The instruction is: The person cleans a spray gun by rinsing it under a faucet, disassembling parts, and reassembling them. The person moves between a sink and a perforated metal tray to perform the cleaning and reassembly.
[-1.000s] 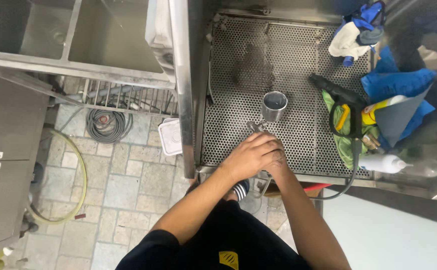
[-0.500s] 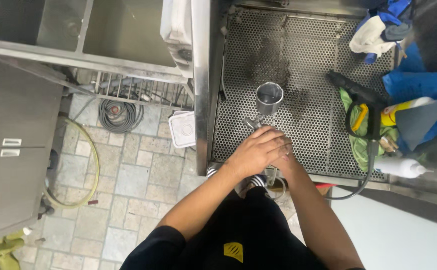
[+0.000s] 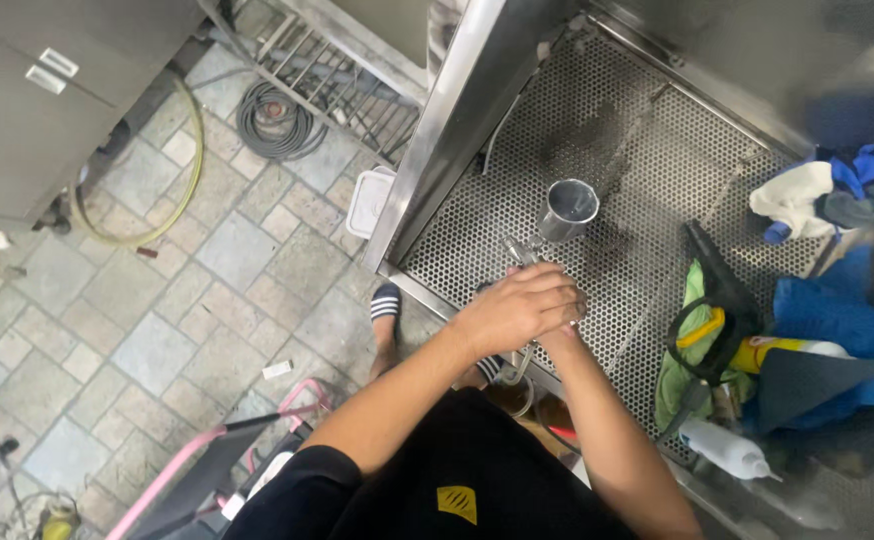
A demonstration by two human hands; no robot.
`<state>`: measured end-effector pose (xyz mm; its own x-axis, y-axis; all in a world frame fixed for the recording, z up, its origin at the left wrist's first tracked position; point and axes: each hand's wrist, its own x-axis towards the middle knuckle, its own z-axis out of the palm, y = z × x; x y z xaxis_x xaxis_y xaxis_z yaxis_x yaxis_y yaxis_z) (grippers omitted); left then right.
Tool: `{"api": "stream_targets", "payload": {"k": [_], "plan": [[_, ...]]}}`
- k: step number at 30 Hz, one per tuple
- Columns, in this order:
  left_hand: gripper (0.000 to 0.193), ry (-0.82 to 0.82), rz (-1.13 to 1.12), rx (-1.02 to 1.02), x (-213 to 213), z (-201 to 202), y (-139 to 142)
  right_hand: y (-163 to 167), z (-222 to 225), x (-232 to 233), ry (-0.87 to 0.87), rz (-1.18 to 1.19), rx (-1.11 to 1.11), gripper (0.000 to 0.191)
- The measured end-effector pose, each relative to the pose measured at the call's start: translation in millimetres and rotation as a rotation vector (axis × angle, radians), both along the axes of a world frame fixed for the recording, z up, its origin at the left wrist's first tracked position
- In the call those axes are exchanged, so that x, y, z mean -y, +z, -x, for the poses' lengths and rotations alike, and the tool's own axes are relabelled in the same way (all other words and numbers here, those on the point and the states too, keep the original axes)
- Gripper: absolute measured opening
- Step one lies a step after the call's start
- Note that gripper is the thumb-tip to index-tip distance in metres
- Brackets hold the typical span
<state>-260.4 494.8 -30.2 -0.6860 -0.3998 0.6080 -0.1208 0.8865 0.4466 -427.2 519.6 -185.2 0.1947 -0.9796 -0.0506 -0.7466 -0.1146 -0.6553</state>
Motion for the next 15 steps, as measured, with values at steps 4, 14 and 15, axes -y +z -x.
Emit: {"api": "stream_targets", "payload": {"k": [4,14,15], "plan": [[0.029,0.076,0.044,0.025,-17.1,13.2,-2.8,-5.4,11.8,-8.9,0.032,-0.066,0.216,0.037],[0.019,0.079,-0.034,0.042,-22.9,17.1,-4.2,4.1,5.4,-12.6,-0.016,0.136,0.076,0.038],[0.019,0.069,-0.025,0.038,-21.7,16.7,-5.3,4.8,5.3,-10.9,-0.036,0.042,0.103,0.038]]}}
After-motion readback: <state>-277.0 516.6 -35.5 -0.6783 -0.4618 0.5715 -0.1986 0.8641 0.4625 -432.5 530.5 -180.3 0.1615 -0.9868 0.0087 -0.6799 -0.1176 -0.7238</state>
